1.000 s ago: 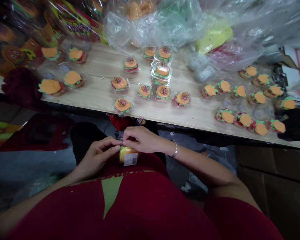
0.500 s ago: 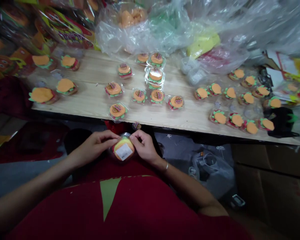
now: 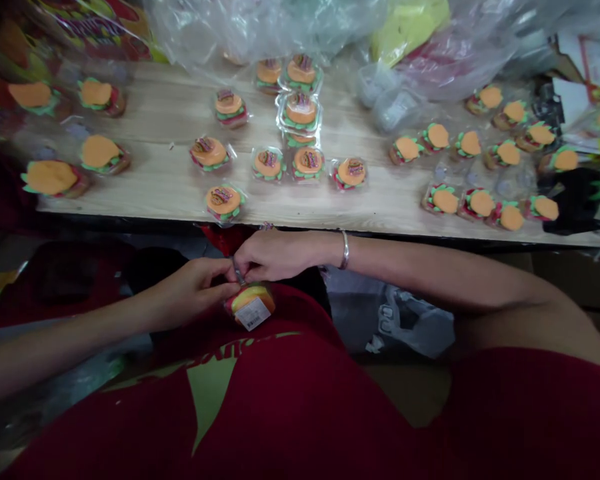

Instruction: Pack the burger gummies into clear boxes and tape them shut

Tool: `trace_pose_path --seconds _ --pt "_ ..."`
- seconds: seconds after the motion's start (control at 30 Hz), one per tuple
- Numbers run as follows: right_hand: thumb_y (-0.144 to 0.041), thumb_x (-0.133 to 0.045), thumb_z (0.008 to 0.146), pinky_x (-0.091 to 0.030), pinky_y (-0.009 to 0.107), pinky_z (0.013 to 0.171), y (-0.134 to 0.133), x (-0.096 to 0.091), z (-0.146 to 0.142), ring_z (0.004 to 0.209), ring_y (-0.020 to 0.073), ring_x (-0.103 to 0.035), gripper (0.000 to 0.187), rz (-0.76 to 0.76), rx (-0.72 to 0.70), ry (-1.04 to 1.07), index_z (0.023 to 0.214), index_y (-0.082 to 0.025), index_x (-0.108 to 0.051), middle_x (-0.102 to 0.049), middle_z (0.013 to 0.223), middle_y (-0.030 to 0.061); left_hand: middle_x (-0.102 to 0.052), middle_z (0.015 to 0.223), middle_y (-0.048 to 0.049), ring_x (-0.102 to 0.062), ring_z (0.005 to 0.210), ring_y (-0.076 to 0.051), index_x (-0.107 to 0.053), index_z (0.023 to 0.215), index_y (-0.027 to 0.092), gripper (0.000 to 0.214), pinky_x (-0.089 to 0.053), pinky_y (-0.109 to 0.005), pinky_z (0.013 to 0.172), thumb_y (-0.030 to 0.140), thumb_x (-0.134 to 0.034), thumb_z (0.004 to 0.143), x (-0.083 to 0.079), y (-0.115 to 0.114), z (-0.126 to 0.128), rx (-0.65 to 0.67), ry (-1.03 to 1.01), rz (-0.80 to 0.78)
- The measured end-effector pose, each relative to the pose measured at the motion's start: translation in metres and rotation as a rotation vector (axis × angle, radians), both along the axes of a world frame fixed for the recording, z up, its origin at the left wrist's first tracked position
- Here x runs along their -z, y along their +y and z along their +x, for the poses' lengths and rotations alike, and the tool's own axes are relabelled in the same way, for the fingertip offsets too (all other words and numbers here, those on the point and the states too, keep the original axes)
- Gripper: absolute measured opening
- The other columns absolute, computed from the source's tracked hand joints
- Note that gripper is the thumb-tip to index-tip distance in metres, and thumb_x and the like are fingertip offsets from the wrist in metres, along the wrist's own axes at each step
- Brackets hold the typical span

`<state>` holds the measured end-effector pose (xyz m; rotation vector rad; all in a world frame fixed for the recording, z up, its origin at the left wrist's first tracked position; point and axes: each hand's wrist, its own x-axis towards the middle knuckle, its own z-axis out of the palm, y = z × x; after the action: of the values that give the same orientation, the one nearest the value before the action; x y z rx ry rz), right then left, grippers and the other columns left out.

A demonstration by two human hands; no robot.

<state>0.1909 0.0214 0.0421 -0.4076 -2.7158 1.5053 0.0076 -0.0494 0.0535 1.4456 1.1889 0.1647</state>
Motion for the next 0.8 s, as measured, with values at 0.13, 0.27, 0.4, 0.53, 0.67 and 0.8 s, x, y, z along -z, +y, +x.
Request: trace_pose_path --seconds 0.13,0.27,0.4,0.53,0.67,0.8 --pt "-0.009 -0.058 0.083 -0.036 0.026 0.064 -0.011 -0.009 -0.006 0.068 0.013 -0.055 0.013 0.133 -0.002 -0.129 0.081 -0.015 -0.07 -0.066 0.08 0.0043 -0.059 0.061 -0.0003 -0.049 0.058 -0.013 -0.059 0.064 0.016 0.017 -0.034 -0.022 0.052 0.023 -0.054 0.079 -0.002 -0.002 0.002 0.036 0.041 0.064" --pt "-0.013 -0.052 0.089 -0.033 0.027 0.061 -0.019 -0.013 -0.007 0.071 0.0147 -0.055 0.016 0.263 0.011 -0.248 0.092 -0.011 -0.067 -0.065 0.086 0.0088 -0.06 0.066 -0.0017 -0.051 0.064 -0.014 -0.06 0.069 0.013 0.016 -0.038 -0.023 0.058 0.014 -0.048 0.08 -0.002 -0.004 0.007 0.087 0.144 0.122" --pt "-0.012 -0.05 0.088 -0.028 0.028 0.057 -0.025 -0.009 -0.005 0.068 0.0153 -0.054 0.017 0.387 0.011 -0.29 0.096 -0.009 -0.065 -0.064 0.087 0.01 -0.063 0.073 -0.0037 -0.054 0.069 -0.015 -0.061 0.075 0.013 0.017 -0.041 -0.025 0.064 0.011 -0.045 0.08 0.005 -0.004 0.009 0.082 0.152 0.16" --pt "-0.016 -0.048 0.092 -0.031 0.028 0.061 -0.022 -0.011 0.002 0.071 0.0147 -0.053 0.017 0.316 0.06 -0.281 0.095 -0.01 -0.064 -0.063 0.091 0.0095 -0.06 0.069 -0.0013 -0.052 0.066 -0.014 -0.058 0.07 0.014 0.016 -0.039 -0.023 0.061 0.016 -0.047 0.081 0.004 0.005 0.0 0.133 0.08 0.121" --pt "-0.016 -0.049 0.092 -0.034 0.027 0.065 -0.012 -0.019 0.006 0.072 0.0138 -0.053 0.016 0.232 0.04 -0.284 0.091 -0.011 -0.064 -0.064 0.087 0.0078 -0.059 0.067 0.0003 -0.049 0.062 -0.012 -0.06 0.073 0.015 0.014 -0.036 -0.022 0.057 0.018 -0.048 0.081 -0.002 0.013 -0.007 0.199 0.11 0.081" --pt "-0.015 -0.05 0.091 -0.032 0.028 0.061 -0.001 -0.021 0.0 0.069 0.014 -0.053 0.017 0.298 -0.099 -0.31 0.09 -0.012 -0.066 -0.066 0.086 0.0088 -0.057 0.064 -0.0005 -0.048 0.06 -0.012 -0.057 0.068 0.015 0.016 -0.035 -0.023 0.057 0.015 -0.048 0.081 -0.003 0.012 -0.004 0.264 0.199 0.158"
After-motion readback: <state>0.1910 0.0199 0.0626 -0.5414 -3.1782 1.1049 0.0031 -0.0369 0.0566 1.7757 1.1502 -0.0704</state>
